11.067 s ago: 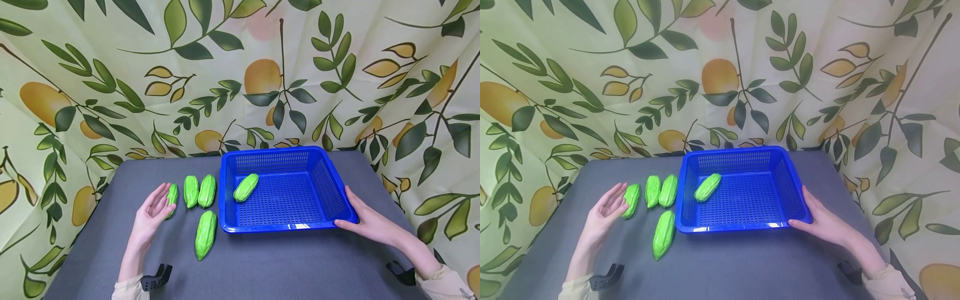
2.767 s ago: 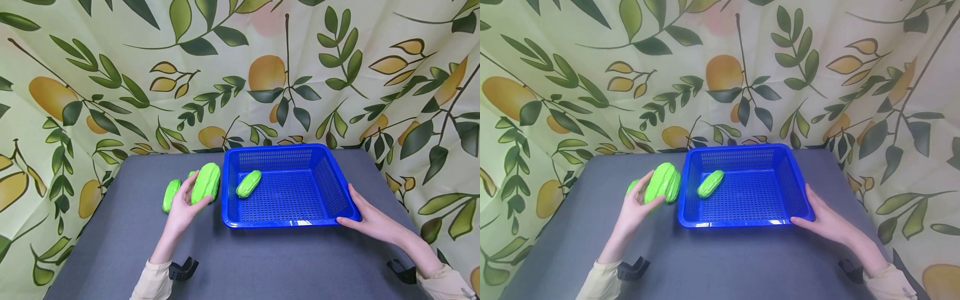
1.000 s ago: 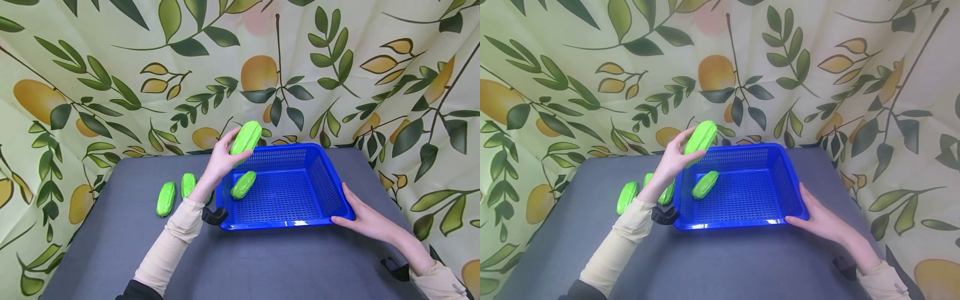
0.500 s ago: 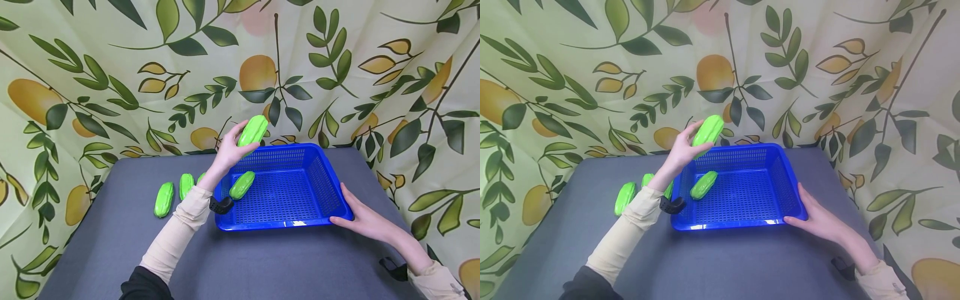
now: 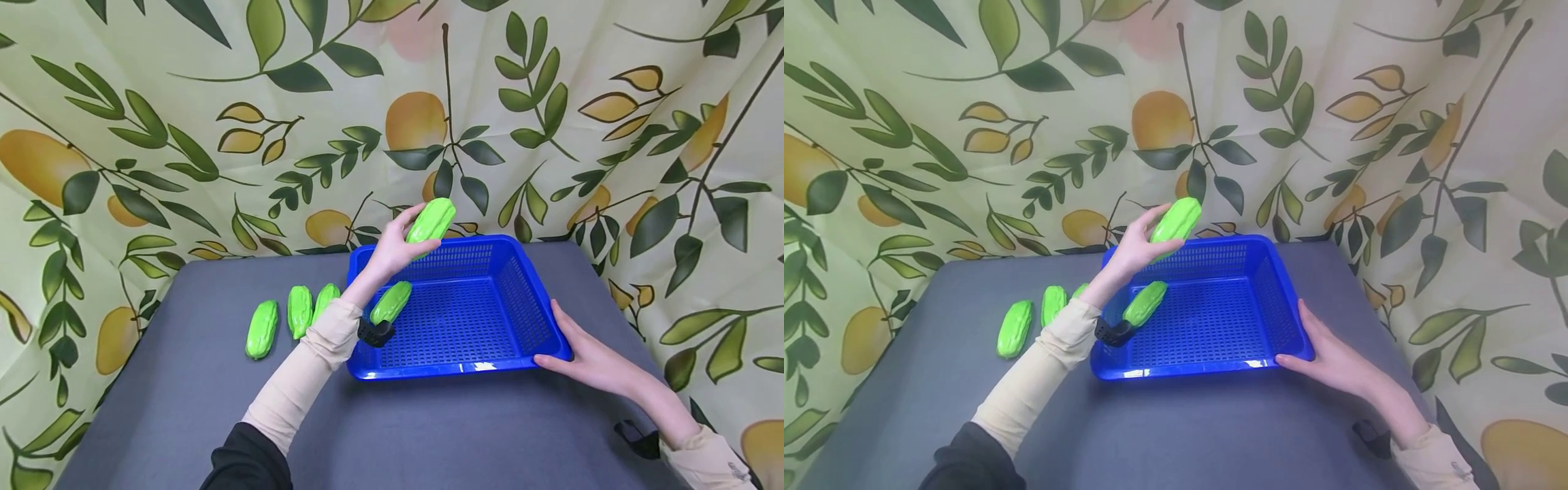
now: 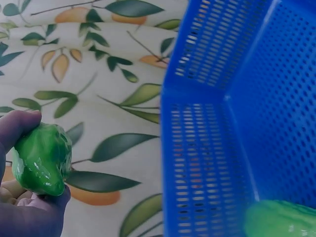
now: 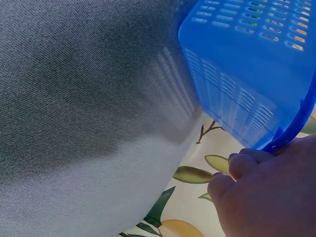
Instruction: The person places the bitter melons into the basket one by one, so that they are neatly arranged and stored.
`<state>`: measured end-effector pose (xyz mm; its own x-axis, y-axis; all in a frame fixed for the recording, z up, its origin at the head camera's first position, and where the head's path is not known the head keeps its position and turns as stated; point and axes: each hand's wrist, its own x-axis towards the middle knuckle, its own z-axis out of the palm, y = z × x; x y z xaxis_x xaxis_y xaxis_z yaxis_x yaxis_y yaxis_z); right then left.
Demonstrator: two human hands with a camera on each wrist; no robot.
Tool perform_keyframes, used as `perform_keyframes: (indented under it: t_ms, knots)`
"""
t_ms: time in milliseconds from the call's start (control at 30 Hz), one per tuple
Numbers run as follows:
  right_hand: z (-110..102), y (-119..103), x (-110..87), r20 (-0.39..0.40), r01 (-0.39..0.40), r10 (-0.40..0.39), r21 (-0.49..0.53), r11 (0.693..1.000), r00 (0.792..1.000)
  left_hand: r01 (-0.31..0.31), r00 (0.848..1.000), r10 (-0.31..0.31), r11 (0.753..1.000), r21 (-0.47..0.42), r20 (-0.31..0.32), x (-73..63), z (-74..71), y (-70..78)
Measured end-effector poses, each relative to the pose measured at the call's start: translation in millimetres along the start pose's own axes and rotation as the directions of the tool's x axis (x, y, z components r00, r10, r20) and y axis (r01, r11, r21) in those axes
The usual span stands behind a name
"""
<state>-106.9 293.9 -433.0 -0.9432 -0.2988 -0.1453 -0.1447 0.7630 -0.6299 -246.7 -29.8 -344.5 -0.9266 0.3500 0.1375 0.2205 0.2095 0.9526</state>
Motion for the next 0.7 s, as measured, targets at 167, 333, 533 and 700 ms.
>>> perform_keyframes:
  t_ms: [167, 333, 533, 700]
  knots:
    - [-1, -1, 0.5, 0.0, -0.005, 0.005, 0.002, 1.0, 1.0, 0.042, 0.998, -0.045, 0.996, 0.076, 0.05, 1.5, 2.9, -14.3]
    - [0, 0, 0.6, 0.004, -0.003, 0.003, 0.002, 1.0, 1.0, 0.062, 0.995, -0.071, 0.991, 0.119, 0.07, 1.9, 5.0, -25.0]
    - [-1, 0, 0.3, 0.005, -0.006, 0.006, 0.01, 1.0, 1.0, 0.086, 0.987, -0.106, 0.984, 0.155, 0.124, 2.0, 10.2, -30.2]
    - [0, -1, 0.4, 0.003, -0.005, 0.005, 0.009, 1.0, 1.0, 0.106, 0.978, -0.142, 0.97, 0.219, 0.156, 2.0, 15.8, -36.1]
